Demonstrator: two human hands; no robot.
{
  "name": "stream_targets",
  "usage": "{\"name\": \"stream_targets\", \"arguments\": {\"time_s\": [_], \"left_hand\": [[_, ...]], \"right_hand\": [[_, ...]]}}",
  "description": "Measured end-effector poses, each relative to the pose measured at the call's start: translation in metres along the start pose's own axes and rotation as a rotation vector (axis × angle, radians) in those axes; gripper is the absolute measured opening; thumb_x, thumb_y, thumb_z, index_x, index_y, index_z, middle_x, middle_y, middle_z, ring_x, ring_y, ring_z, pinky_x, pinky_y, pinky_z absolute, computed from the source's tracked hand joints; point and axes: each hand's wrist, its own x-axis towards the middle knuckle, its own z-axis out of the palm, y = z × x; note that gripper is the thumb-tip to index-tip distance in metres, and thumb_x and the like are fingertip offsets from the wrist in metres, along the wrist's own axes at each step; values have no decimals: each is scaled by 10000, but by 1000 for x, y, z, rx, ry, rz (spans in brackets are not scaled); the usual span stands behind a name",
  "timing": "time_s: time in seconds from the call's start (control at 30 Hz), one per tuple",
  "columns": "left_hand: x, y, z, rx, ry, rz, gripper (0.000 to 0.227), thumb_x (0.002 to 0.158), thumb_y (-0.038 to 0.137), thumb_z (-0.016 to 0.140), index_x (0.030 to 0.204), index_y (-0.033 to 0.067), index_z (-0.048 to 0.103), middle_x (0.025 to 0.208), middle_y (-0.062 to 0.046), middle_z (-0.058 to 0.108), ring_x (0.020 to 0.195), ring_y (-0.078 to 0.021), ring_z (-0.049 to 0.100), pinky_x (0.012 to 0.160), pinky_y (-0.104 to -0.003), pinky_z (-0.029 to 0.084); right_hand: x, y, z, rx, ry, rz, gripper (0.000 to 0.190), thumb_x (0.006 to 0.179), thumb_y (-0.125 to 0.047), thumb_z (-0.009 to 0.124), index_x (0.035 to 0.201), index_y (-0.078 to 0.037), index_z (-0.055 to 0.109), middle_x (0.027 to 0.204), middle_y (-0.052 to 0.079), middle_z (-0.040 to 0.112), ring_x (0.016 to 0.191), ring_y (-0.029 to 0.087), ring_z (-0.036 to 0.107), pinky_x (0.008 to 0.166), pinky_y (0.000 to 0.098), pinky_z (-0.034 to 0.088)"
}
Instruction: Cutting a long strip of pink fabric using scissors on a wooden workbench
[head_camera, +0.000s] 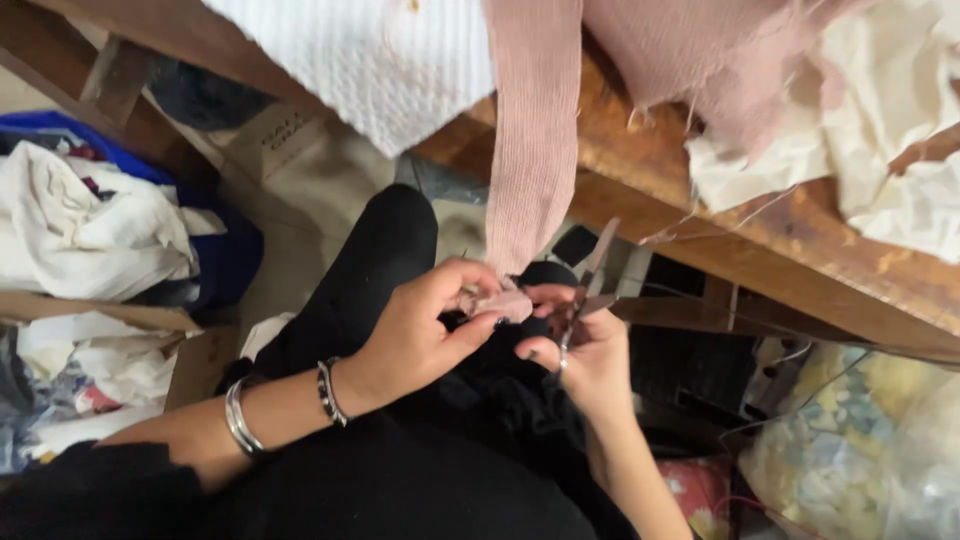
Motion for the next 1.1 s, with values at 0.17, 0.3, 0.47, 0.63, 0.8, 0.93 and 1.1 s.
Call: {"name": "stream_targets", "arguments": {"time_s": [0.17,0.3,0.47,0.63,0.8,0.93,1.1], "left_hand": [[-6,-11,1,-47,-8,-51,342,828,114,827,1119,101,646,978,-130,784,922,-276,789,727,-361,640],[-6,-3,2,-170,31,-76,485,849,82,817,1198,58,481,1027,-215,741,932,-321,783,759,-398,634],[17,7,-12,-328,-72,-130,577,995,233,639,1472,27,389,1103,-201,724,896,-192,725,728,-326,615],[34,22,-13,-277,-66,-44,403,952,151,704,1302,-33,628,1086,-202,775,929,-197,765,803,-337,626],[43,15,-17,-350,-108,-100,344,929,68,712,1249,-52,673,1029,-173,791,911,-155,755,774,-310,637],[43,12,-20,-313,-108,-112,306,914,23,704,1211,-45,689,999,-161,795,860,-141,746,734,-304,640],[45,14,-21,-338,-98,-151,315,924,42,704,1227,-41,686,1009,-167,793,845,-168,766,706,-318,659]], "right_hand": [[-6,15,10,72,131,-113,305,750,-115,939,936,26,743,878,167,735,736,156,652,690,240,517],[0,5,15,25,137,-169,200,746,-63,929,847,14,774,811,144,750,671,137,651,640,236,527],[-5,14,2,-13,78,-116,177,790,-96,898,881,1,782,741,109,732,637,110,626,610,222,524],[-7,18,-3,21,71,-28,208,798,-104,889,922,13,770,719,94,720,632,94,634,599,213,541],[-4,-12,-3,16,60,-52,192,798,-100,872,927,2,772,721,111,746,603,106,656,571,213,547],[4,-28,-2,127,13,-88,325,817,-51,830,1110,47,726,733,75,676,648,71,622,619,207,558],[10,-25,-4,-66,-72,-157,257,772,-43,863,1007,34,791,689,98,711,579,82,623,536,218,545]]}}
